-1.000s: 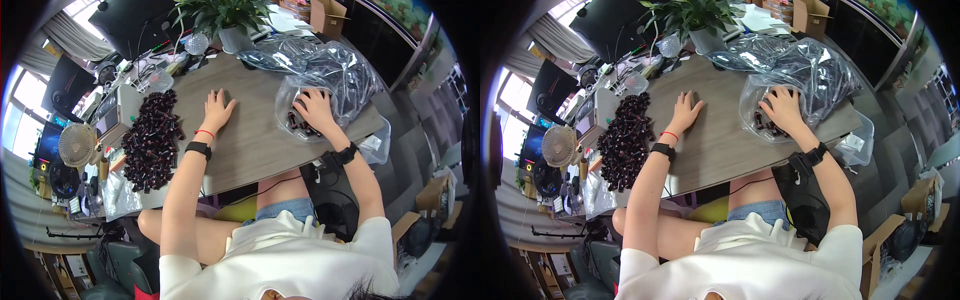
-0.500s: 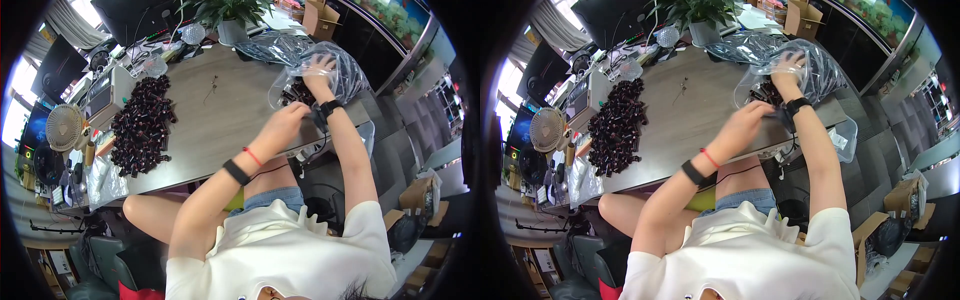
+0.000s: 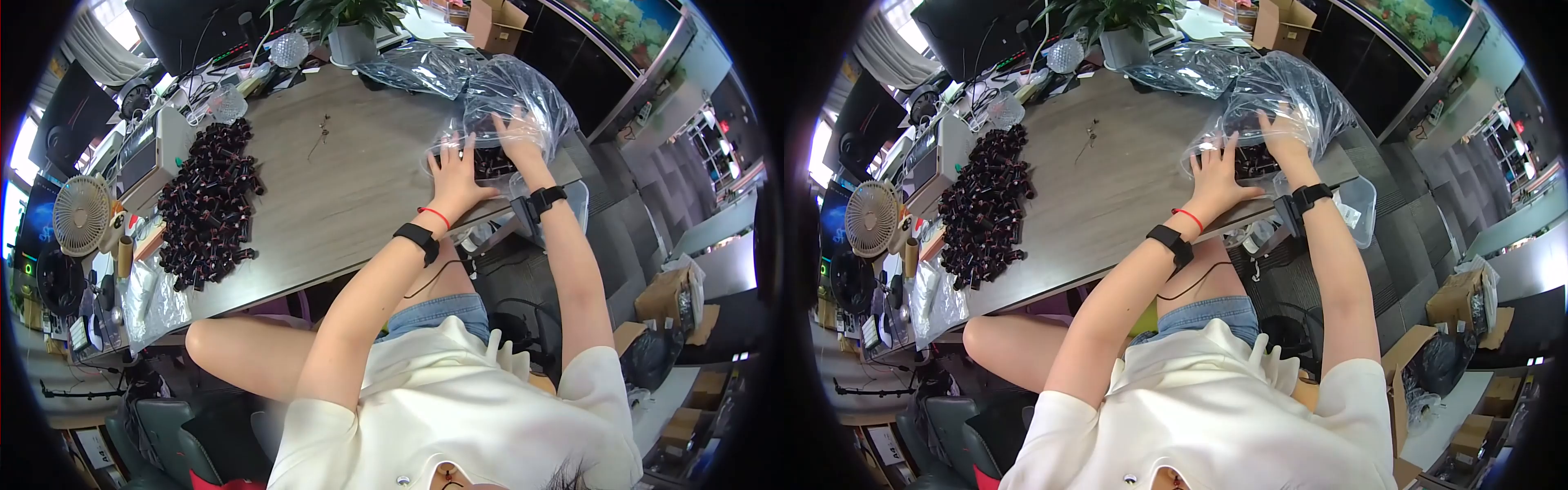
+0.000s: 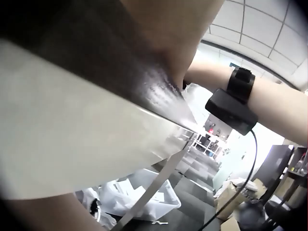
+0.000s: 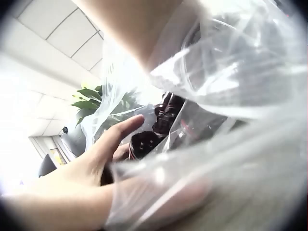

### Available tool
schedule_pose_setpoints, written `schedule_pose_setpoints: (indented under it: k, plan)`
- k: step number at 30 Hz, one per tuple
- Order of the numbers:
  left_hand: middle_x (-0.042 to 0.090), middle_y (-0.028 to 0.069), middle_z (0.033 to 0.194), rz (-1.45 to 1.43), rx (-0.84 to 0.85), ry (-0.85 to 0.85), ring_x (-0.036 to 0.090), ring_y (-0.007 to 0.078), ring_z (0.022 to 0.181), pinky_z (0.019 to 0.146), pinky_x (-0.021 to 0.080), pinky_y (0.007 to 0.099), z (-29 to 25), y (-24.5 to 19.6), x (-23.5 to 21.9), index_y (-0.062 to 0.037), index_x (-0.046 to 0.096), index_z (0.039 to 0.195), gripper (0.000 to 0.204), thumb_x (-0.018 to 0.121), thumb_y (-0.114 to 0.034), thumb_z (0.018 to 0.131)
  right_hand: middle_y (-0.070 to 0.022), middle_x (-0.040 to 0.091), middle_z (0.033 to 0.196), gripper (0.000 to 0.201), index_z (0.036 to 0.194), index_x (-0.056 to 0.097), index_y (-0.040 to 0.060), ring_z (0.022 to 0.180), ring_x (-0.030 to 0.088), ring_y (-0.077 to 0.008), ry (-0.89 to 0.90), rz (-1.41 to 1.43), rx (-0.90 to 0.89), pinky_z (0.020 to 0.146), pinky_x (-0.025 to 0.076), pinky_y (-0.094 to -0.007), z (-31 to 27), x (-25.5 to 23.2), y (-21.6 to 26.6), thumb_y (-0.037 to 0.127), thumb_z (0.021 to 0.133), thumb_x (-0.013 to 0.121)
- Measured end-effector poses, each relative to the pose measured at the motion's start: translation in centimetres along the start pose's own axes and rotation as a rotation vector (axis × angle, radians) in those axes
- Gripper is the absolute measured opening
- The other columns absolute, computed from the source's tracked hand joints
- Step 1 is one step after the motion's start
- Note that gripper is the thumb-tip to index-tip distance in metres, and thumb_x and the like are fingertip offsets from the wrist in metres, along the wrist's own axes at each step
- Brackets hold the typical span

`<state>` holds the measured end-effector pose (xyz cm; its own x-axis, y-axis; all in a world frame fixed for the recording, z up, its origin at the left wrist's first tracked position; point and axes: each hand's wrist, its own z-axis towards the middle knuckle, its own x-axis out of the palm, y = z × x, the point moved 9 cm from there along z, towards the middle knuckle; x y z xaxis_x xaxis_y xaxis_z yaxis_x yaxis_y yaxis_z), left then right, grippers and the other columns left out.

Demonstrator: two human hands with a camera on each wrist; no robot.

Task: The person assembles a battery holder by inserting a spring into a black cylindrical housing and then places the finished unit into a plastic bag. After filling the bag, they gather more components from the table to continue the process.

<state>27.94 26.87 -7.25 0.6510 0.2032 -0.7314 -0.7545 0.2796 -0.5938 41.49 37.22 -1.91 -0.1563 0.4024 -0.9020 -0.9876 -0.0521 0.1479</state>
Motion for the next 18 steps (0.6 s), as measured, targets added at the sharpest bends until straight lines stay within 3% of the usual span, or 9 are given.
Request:
schedule_pose_setpoints:
  k: [5, 9, 12, 18]
  plan:
    - [0.025, 0.026, 0.151, 0.018, -0.019, -0.147, 0.022, 0.0475, 0.14, 0.109, 0.016, 0.0674, -0.3, -1.3, -1.5, -0.0147, 0.024, 0.151, 0.125, 0.09, -0.047, 0.05, -0.0242, 0.059, 0.125, 0.057, 0.126, 0.06, 0.0065, 0.116, 0.056, -0.0412, -0.046, -0.128, -0.199, 0.098, 0.043, -0.051, -2.8, -1.4, 3.4, 0.05, 0.09, 0.054]
    - [0.027, 0.0255, 0.149, -0.032, -0.009, -0.253, 0.025, 0.0495, 0.136, 0.108, 0.019, 0.0675, -0.2, -0.9, -2.3, -0.016, 0.026, 0.15, 0.125, 0.091, -0.043, 0.047, -0.019, 0.068, 0.107, 0.045, 0.114, 0.067, 0.0079, 0.099, 0.064, -0.0384, -0.088, 0.208, -0.211, 0.091, 0.046, -0.0502, -3.8, -0.7, 4.4, 0.044, 0.089, 0.056]
    - [0.028, 0.0257, 0.146, -0.066, 0.001, -0.327, 0.027, 0.0507, 0.134, 0.107, 0.021, 0.0664, -0.3, -0.6, -3.4, -0.0152, 0.027, 0.149, 0.125, 0.092, -0.041, 0.046, -0.0164, 0.07, 0.09, 0.035, 0.105, 0.071, 0.0087, 0.082, 0.067, -0.0365, -0.245, 0.386, -0.371, 0.079, 0.051, -0.0467, -4.9, -1.9, 6.4, 0.037, 0.087, 0.06]
    - [0.025, 0.029, 0.147, -0.172, 0.05, -0.381, 0.028, 0.0503, 0.134, 0.11, 0.029, 0.0558, -1.5, 0.6, -6.3, -0.0131, 0.027, 0.147, 0.118, 0.093, -0.033, 0.051, -0.017, 0.067, 0.084, 0.027, 0.097, 0.07, 0.0062, 0.075, 0.065, -0.0362, -0.207, 0.633, -0.601, 0.068, 0.051, -0.0438, -6.5, -2.9, 10.3, 0.027, 0.082, 0.065]
